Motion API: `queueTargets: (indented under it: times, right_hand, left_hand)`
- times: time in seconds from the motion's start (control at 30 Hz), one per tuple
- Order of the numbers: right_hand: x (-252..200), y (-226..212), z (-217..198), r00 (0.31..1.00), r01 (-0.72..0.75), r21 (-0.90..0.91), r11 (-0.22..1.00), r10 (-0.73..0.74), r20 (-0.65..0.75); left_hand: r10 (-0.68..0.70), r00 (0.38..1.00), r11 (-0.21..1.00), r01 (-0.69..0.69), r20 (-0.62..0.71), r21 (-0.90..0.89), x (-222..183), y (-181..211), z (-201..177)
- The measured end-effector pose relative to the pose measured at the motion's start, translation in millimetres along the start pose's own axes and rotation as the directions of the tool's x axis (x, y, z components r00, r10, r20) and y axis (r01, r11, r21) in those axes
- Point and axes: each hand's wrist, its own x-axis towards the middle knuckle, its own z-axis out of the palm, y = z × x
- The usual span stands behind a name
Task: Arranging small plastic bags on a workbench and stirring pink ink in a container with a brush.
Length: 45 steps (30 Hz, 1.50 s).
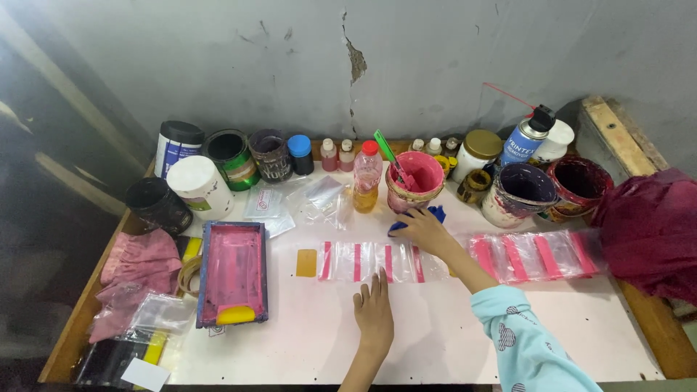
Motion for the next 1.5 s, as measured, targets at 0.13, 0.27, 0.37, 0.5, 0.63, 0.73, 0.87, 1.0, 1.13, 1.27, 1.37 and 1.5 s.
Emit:
queueTargets:
  times: [0.13, 0.27, 0.37, 0.5, 0.63, 0.73, 0.87, 1.0, 1.13, 1.27, 1.37, 1.5]
  right_hand:
    - [4, -13, -1, 0.992, 0.104, 0.061, 0.993, -0.099, -0.081]
    - [10, -29, -21, 0.982, 0.065, 0.122, 0.99, -0.085, 0.169]
    - [17, -24, -6, 0.987, 0.06, 0.026, 0.998, -0.064, 0.145]
    - [20, -23, -14, 0.993, 0.028, 0.025, 0.999, -0.031, 0.112]
    - [17, -29, -18, 0.974, 0.125, 0.055, 0.991, -0.133, 0.182]
    - [19, -22, -2, 0.983, 0.164, -0.058, 0.985, -0.158, 0.094]
    - [22, -16, 13, 0.996, 0.086, -0.105, 0.991, -0.083, 0.034]
    - [25, -22, -5, 0.991, -0.042, 0.048, 0.998, 0.035, 0.126]
    - [30, -38, -1, 0.994, 0.015, 0.145, 0.989, -0.031, 0.109]
    - [42, -46, 6, 0.997, 0.073, 0.092, 0.993, -0.074, 0.013]
    - [47, -59, -20, 1.0, 0.0, 0.081, 0.997, -0.002, 0.022]
    - [50, -65, -25, 0.996, 0.002, 0.091, 0.996, 0.006, -0.085]
  left_hand:
    - [0.006, 0.999, 1.0, -0.005, 0.049, -0.009, 1, 0, 0]
    - [0.009, 0.996, 1.0, -0.008, 0.085, -0.005, 1, -1, -4]
    - [0.016, 0.996, 1.0, -0.014, 0.091, -0.024, 1, -3, -4]
    - [0.003, 1.0, 1.0, -0.003, 0.013, -0.004, 1, -1, 2]
    - [0.009, 0.997, 0.999, -0.006, 0.072, -0.036, 1, -1, 1]
    - [0.005, 0.997, 1.0, -0.005, 0.08, 0.002, 1, -1, 1]
    - [0.012, 0.998, 1.0, -0.012, 0.062, 0.002, -2, -2, -2]
    - [0.023, 0.998, 0.999, -0.022, 0.052, -0.029, -5, -4, -7]
    - [0.031, 0.995, 0.998, -0.026, 0.09, -0.056, -7, -5, -14]
    - [0.036, 0.988, 0.995, -0.022, 0.15, -0.095, -7, -7, -20]
    - [0.062, 0.983, 0.989, -0.038, 0.171, -0.14, -10, -13, -20]
    - [0.147, 0.954, 0.948, -0.061, 0.261, -0.312, -18, -24, -55]
